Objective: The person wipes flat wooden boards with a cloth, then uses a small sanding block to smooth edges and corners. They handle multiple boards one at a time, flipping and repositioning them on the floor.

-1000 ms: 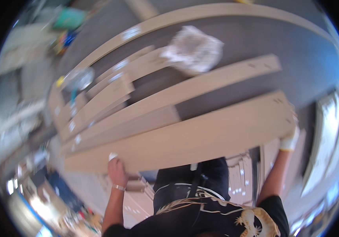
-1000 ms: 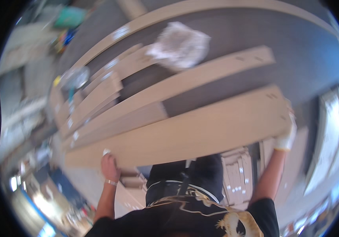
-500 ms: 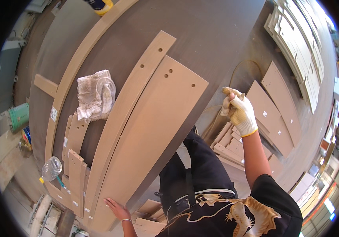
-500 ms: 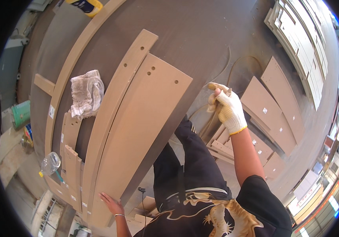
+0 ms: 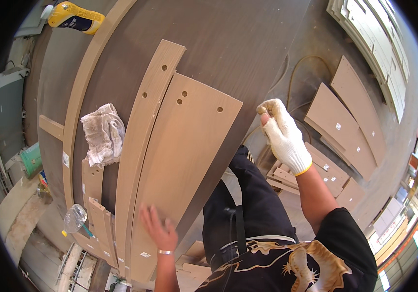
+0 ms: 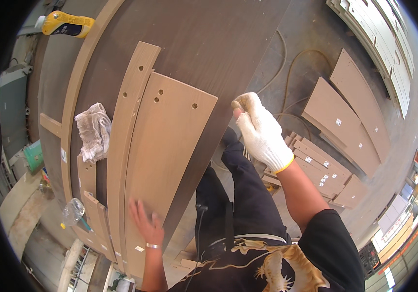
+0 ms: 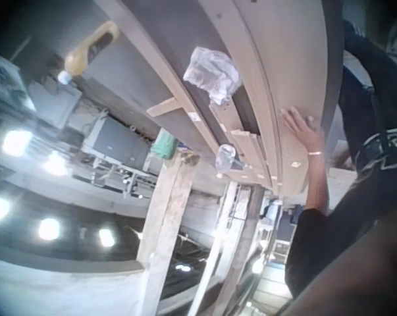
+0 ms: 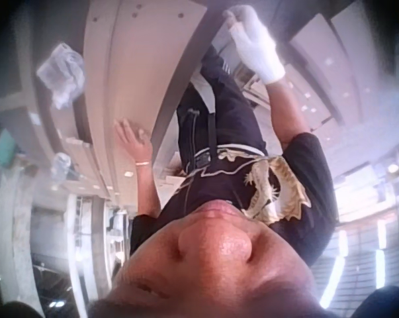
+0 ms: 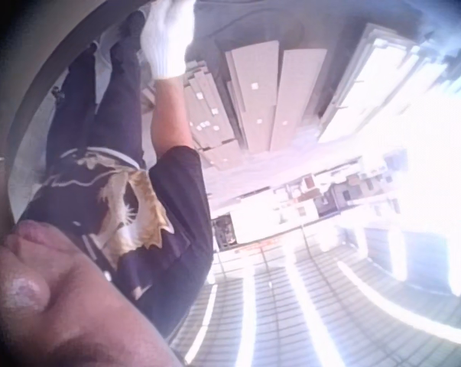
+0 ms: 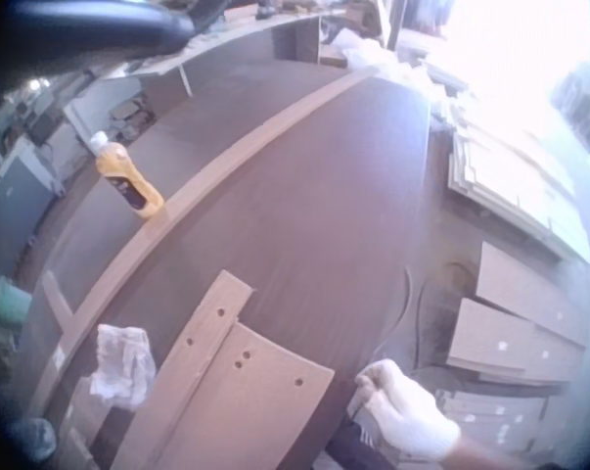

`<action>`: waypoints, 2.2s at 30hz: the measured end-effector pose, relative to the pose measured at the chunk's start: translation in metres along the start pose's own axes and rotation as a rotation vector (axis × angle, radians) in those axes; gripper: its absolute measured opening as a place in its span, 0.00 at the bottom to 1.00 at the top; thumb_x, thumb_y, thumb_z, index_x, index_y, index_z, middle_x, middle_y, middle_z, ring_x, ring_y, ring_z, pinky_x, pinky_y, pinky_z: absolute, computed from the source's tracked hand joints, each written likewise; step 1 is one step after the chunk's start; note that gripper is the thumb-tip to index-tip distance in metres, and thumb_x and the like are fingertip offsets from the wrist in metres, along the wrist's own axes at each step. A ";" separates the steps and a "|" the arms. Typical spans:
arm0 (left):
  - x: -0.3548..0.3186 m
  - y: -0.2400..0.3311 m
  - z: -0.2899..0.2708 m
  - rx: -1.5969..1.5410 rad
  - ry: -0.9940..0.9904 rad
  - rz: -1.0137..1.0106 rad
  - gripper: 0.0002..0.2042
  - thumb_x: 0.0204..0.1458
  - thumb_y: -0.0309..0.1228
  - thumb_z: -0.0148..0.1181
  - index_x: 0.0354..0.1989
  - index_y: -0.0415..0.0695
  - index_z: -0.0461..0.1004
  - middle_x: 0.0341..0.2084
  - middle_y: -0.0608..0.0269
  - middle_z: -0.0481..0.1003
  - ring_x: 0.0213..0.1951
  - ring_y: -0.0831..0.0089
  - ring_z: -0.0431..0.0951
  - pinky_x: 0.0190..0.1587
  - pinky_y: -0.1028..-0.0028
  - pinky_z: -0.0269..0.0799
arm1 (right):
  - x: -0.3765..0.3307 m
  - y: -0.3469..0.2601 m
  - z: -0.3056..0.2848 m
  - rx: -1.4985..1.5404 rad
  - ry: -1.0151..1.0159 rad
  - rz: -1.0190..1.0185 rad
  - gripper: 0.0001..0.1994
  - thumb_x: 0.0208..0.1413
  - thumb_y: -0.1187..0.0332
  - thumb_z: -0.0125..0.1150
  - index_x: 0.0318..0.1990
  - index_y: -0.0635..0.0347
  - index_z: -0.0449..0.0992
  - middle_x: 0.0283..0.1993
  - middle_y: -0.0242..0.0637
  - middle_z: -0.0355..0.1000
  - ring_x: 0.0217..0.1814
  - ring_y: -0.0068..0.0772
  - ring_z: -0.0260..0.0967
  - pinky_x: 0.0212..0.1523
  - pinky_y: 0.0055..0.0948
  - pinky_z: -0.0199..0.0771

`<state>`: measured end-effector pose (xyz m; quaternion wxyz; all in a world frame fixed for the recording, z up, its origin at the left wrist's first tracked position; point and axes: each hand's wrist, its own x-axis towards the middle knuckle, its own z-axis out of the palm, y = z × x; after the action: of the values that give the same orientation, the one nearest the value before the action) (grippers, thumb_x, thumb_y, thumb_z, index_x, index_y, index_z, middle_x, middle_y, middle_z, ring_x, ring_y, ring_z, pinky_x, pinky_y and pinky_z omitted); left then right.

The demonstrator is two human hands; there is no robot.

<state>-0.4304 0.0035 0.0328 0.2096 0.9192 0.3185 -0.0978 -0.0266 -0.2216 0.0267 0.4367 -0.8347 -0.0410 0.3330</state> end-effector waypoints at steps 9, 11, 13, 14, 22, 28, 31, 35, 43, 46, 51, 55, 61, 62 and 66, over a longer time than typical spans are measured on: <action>0.271 0.208 0.026 -0.119 0.109 0.730 0.18 0.65 0.36 0.58 0.60 0.43 0.79 0.65 0.51 0.73 0.70 0.48 0.67 0.76 0.45 0.52 | 0.025 -0.007 0.002 0.012 -0.010 -0.105 0.17 0.62 0.78 0.60 0.58 0.66 0.79 0.50 0.50 0.83 0.53 0.41 0.85 0.55 0.32 0.80; 0.287 0.221 0.025 -0.121 0.123 0.753 0.15 0.63 0.35 0.61 0.53 0.43 0.81 0.56 0.56 0.78 0.64 0.54 0.72 0.75 0.46 0.54 | 0.028 -0.008 0.003 0.014 -0.021 -0.111 0.17 0.61 0.79 0.60 0.58 0.66 0.79 0.50 0.50 0.83 0.53 0.41 0.85 0.55 0.32 0.81; 0.294 0.225 0.027 -0.146 0.066 0.737 0.11 0.58 0.34 0.64 0.45 0.43 0.82 0.47 0.61 0.80 0.57 0.60 0.76 0.75 0.46 0.56 | 0.029 -0.010 0.005 0.020 -0.027 -0.112 0.16 0.61 0.79 0.60 0.56 0.66 0.80 0.48 0.50 0.83 0.51 0.43 0.84 0.54 0.34 0.81; 0.296 0.225 0.029 -0.151 0.087 0.744 0.10 0.60 0.34 0.62 0.44 0.43 0.82 0.45 0.62 0.80 0.54 0.61 0.77 0.75 0.47 0.55 | 0.030 -0.010 0.006 -0.023 -0.021 -0.139 0.16 0.61 0.80 0.59 0.56 0.66 0.81 0.47 0.48 0.83 0.49 0.39 0.84 0.53 0.33 0.81; 0.296 0.219 0.035 -0.193 0.109 0.742 0.09 0.56 0.25 0.60 0.44 0.44 0.82 0.43 0.64 0.80 0.51 0.61 0.78 0.75 0.50 0.53 | 0.031 -0.016 0.009 -0.245 -0.005 -0.208 0.15 0.61 0.80 0.61 0.54 0.65 0.83 0.44 0.45 0.83 0.45 0.35 0.82 0.50 0.30 0.80; 0.297 0.216 0.037 -0.224 0.157 0.771 0.10 0.54 0.26 0.56 0.41 0.40 0.81 0.41 0.62 0.80 0.51 0.62 0.78 0.75 0.47 0.56 | 0.031 -0.029 0.011 -0.314 0.012 -0.184 0.15 0.59 0.81 0.61 0.53 0.66 0.83 0.43 0.45 0.83 0.43 0.33 0.82 0.47 0.29 0.81; 0.297 0.216 0.039 -0.248 0.177 0.774 0.10 0.54 0.26 0.56 0.42 0.39 0.81 0.40 0.61 0.80 0.52 0.62 0.78 0.75 0.47 0.56 | 0.032 -0.035 0.012 -0.368 0.007 -0.176 0.15 0.58 0.81 0.62 0.52 0.66 0.83 0.43 0.45 0.83 0.42 0.33 0.82 0.47 0.30 0.81; 0.297 0.215 0.038 -0.297 0.158 0.761 0.11 0.54 0.25 0.57 0.42 0.39 0.81 0.41 0.60 0.80 0.52 0.61 0.78 0.76 0.47 0.55 | 0.033 -0.042 0.015 -0.414 0.015 -0.158 0.12 0.58 0.77 0.63 0.50 0.64 0.83 0.42 0.47 0.82 0.42 0.46 0.82 0.46 0.36 0.81; 0.296 0.215 0.033 -0.345 0.094 0.741 0.12 0.52 0.22 0.57 0.44 0.39 0.82 0.43 0.59 0.80 0.53 0.59 0.77 0.77 0.48 0.52 | 0.035 -0.045 0.019 -0.451 0.024 -0.183 0.11 0.60 0.76 0.63 0.50 0.62 0.82 0.44 0.49 0.81 0.44 0.52 0.81 0.46 0.39 0.80; 0.297 0.215 0.033 -0.338 0.101 0.743 0.13 0.52 0.22 0.57 0.45 0.39 0.82 0.43 0.59 0.80 0.53 0.59 0.77 0.77 0.48 0.51 | 0.035 -0.044 0.019 -0.463 0.025 -0.171 0.11 0.60 0.77 0.64 0.49 0.62 0.82 0.44 0.49 0.80 0.44 0.53 0.81 0.46 0.39 0.80; 0.296 0.215 0.034 -0.330 0.096 0.737 0.13 0.52 0.21 0.57 0.45 0.39 0.82 0.44 0.59 0.80 0.53 0.59 0.77 0.77 0.48 0.51 | 0.036 -0.042 0.020 -0.493 0.037 -0.245 0.10 0.60 0.78 0.64 0.48 0.61 0.82 0.43 0.48 0.80 0.44 0.54 0.80 0.46 0.40 0.79; 0.296 0.215 0.035 -0.340 0.108 0.740 0.13 0.52 0.21 0.58 0.45 0.39 0.82 0.44 0.59 0.80 0.54 0.59 0.77 0.77 0.48 0.52 | 0.036 -0.043 0.020 -0.483 0.035 -0.208 0.11 0.59 0.78 0.64 0.48 0.60 0.81 0.42 0.47 0.79 0.44 0.54 0.79 0.45 0.41 0.79; 0.297 0.215 0.039 -0.321 0.160 0.754 0.10 0.54 0.26 0.57 0.40 0.38 0.81 0.40 0.59 0.80 0.53 0.61 0.77 0.77 0.47 0.54 | 0.037 -0.043 0.021 -0.516 0.038 -0.249 0.12 0.57 0.81 0.62 0.48 0.62 0.81 0.41 0.47 0.79 0.42 0.51 0.79 0.45 0.39 0.78; 0.297 0.215 0.039 -0.320 0.160 0.754 0.10 0.54 0.26 0.57 0.40 0.38 0.81 0.40 0.59 0.80 0.53 0.61 0.77 0.77 0.47 0.54 | 0.036 -0.043 0.021 -0.511 0.040 -0.242 0.13 0.57 0.83 0.60 0.48 0.64 0.81 0.41 0.47 0.79 0.42 0.48 0.79 0.46 0.36 0.79; 0.296 0.215 0.038 -0.324 0.158 0.754 0.10 0.54 0.26 0.57 0.41 0.38 0.81 0.40 0.59 0.80 0.53 0.61 0.77 0.76 0.47 0.54 | 0.034 -0.042 0.021 -0.487 0.051 -0.210 0.10 0.59 0.78 0.63 0.47 0.60 0.81 0.41 0.47 0.78 0.42 0.55 0.78 0.44 0.42 0.78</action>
<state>-0.0667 -0.0050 -0.0247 0.3475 0.9313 -0.0138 0.1078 -0.0031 -0.1683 0.0323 0.2562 -0.9144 -0.1954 0.2450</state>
